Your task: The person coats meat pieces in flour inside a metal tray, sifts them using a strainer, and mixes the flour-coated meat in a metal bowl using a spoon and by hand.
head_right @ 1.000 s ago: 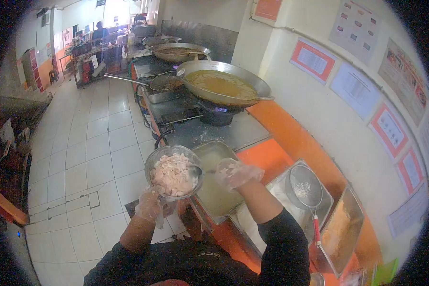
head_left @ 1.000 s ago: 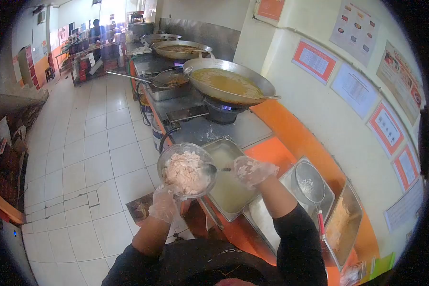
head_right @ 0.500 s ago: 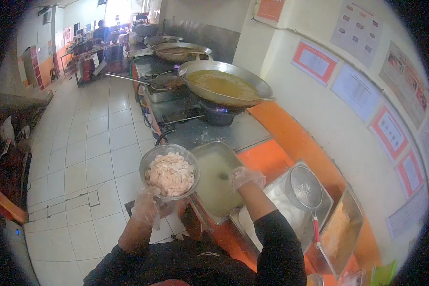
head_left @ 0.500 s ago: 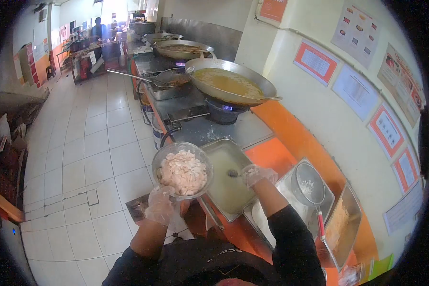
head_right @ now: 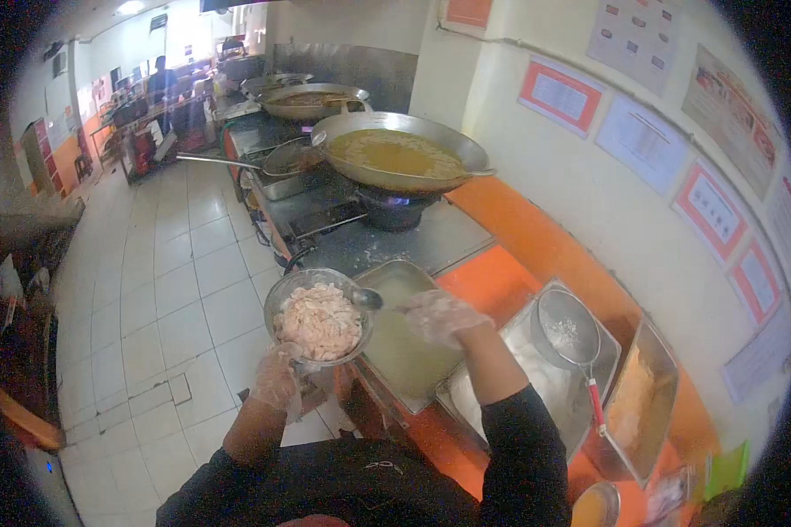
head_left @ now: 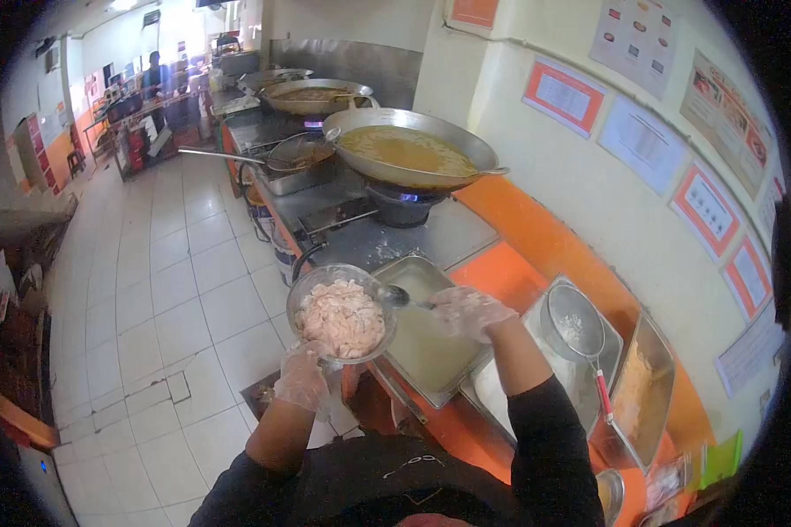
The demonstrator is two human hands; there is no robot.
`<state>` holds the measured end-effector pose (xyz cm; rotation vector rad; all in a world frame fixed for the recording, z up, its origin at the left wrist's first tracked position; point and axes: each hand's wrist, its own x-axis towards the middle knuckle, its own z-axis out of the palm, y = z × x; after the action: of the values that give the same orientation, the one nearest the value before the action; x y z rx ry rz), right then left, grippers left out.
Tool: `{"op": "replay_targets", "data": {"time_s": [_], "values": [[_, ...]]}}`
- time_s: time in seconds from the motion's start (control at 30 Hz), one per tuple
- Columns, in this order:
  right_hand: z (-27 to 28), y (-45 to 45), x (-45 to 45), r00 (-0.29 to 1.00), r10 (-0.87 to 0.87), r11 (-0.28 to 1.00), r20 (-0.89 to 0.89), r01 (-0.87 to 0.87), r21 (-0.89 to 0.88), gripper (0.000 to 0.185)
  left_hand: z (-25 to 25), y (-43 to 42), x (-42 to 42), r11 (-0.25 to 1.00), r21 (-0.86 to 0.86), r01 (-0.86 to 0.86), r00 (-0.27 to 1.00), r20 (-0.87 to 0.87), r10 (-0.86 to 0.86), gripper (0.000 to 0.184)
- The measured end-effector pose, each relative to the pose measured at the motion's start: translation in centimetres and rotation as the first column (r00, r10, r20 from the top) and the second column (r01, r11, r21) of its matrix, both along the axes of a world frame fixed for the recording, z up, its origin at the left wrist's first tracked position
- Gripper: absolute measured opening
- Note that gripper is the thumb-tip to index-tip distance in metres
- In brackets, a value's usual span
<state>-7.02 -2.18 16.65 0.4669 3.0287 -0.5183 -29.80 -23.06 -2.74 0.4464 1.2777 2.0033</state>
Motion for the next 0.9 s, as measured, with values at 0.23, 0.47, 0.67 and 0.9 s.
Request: {"op": "replay_targets", "data": {"time_s": [0.23, 0.47, 0.67, 0.9], "values": [[-7.6, 0.7, 0.3, 0.922, -0.385, 0.725, 0.045, 0.272, 0.633, 0.035, 1.5, 0.4, -0.3, 0.989, 0.032, 0.144, 0.924, -0.363, -0.123, 0.028], [-10.3, 4.1, 3.4, 0.835, -0.483, 0.831, 0.263, 0.342, 0.439, 0.035, 9.3, -2.5, 1.2, 0.954, -0.287, 0.085, 0.803, -0.547, -0.236, 0.024], [-5.1, 5.1, 4.4, 0.890, -0.368, 0.761, 0.269, 0.455, -0.463, 0.035, 9.6, -2.9, 0.8, 0.705, -0.709, -0.032, 0.615, -0.570, -0.546, 0.055], [-11.5, 4.8, 0.1, 0.991, -0.117, -0.871, -0.060, -0.132, -0.474, 0.015, 10.0, -6.2, 3.2, 0.621, -0.741, -0.254, 0.275, -0.671, -0.689, 0.069]]}}
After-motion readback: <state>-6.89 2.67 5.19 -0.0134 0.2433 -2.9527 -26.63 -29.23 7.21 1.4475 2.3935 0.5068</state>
